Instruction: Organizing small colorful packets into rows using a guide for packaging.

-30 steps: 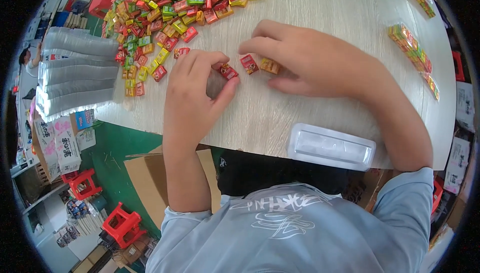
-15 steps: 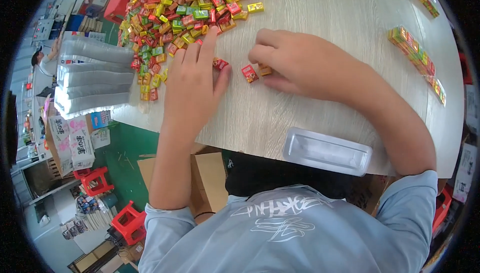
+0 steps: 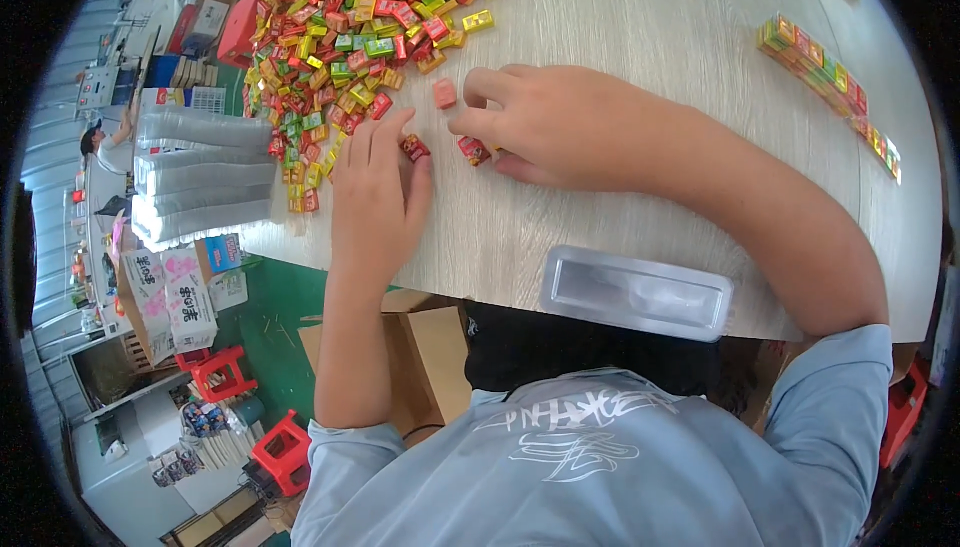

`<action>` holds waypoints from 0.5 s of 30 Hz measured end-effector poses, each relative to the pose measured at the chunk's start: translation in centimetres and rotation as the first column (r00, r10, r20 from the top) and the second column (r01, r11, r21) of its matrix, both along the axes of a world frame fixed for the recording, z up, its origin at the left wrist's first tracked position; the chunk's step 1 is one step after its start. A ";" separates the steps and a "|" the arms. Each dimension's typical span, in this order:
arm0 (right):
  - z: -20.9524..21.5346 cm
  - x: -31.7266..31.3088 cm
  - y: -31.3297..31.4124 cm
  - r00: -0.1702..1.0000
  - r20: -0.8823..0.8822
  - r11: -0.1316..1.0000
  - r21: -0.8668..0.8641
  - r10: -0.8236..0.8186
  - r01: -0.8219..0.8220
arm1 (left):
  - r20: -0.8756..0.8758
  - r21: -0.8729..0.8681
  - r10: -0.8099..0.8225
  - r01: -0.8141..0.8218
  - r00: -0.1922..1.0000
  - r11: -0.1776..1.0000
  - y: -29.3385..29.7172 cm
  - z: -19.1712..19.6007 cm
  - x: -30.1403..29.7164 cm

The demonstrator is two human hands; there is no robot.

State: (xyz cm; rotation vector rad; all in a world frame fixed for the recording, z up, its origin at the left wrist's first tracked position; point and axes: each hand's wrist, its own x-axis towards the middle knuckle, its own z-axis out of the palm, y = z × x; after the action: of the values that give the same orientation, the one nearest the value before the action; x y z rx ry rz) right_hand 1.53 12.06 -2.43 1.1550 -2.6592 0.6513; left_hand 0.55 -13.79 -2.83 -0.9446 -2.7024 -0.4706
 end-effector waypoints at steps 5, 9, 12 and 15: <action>0.2 0.1 -0.2 0.999 0.001 0.999 -0.009 0.034 -0.034 | 0.001 -0.083 -0.029 0.029 1.000 0.996 0.5 1.0 -0.7; 0.0 0.2 -0.4 0.997 -0.015 0.997 -0.029 0.074 -0.074 | 0.065 -0.152 -0.135 0.144 0.989 0.978 1.1 1.8 -2.0; -0.1 0.1 0.2 0.999 0.032 1.000 -0.021 0.016 -0.016 | 0.108 -0.135 -0.145 0.159 0.983 0.978 1.1 2.0 -2.1; -0.1 -0.3 1.0 0.990 0.097 0.993 -0.044 -0.104 0.108 | 0.140 -0.055 -0.164 0.173 0.976 0.983 0.3 1.5 -1.1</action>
State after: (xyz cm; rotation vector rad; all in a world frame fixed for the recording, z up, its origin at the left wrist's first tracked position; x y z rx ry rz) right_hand 1.19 13.06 -2.58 0.9857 -2.7438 0.7653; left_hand -0.53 -13.47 -1.33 -1.2088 -2.7863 -0.4960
